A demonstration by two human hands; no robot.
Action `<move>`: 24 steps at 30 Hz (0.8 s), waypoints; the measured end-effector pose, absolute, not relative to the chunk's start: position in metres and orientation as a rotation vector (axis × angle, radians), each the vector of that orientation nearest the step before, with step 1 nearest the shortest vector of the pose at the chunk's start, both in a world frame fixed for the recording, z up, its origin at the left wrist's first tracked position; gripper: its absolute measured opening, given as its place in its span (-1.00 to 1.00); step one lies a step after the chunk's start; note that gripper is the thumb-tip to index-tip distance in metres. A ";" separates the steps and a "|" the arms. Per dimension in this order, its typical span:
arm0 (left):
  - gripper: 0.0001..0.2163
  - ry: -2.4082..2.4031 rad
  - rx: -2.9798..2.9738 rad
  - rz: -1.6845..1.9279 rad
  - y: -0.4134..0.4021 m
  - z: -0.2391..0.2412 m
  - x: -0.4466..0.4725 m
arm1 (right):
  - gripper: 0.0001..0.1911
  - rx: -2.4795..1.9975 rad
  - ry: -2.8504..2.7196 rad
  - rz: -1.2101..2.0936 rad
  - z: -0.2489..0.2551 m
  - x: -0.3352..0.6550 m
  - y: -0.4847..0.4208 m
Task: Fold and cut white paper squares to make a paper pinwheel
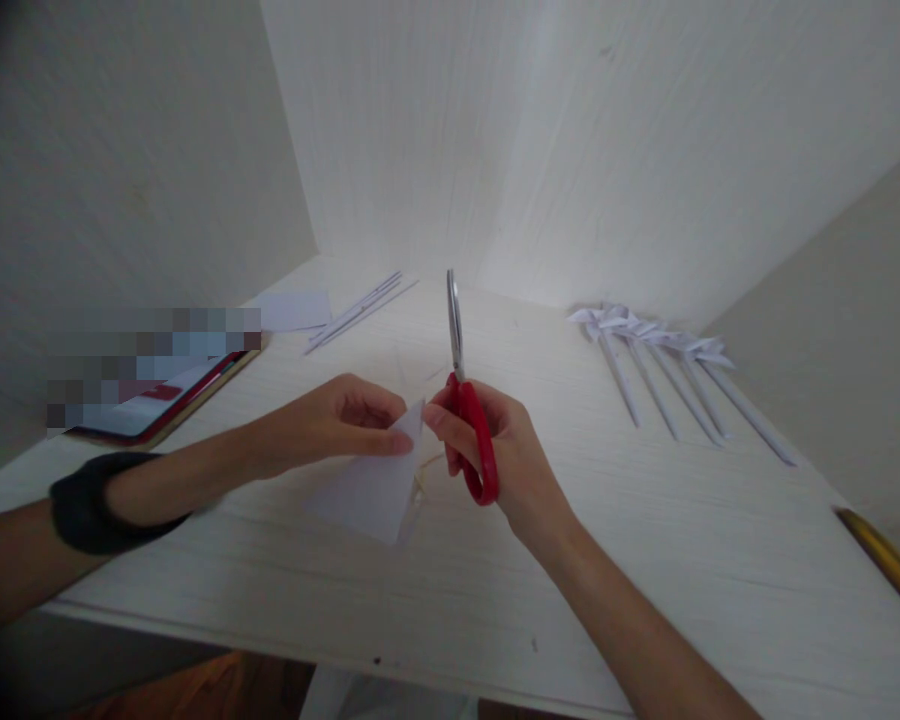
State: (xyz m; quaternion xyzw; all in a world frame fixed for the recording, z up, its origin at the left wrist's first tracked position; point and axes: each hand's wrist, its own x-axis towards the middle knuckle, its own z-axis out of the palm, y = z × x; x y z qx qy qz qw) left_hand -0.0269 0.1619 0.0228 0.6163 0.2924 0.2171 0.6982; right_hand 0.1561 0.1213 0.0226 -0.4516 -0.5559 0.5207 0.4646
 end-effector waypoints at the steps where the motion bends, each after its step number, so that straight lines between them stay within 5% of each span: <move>1: -0.86 0.633 1.412 0.441 0.162 0.021 -0.027 | -0.85 -1.113 -1.365 1.281 0.023 0.156 0.121; 24: -0.88 0.596 1.574 0.455 0.168 0.024 -0.030 | -0.80 -1.205 -1.463 1.401 0.022 0.159 0.124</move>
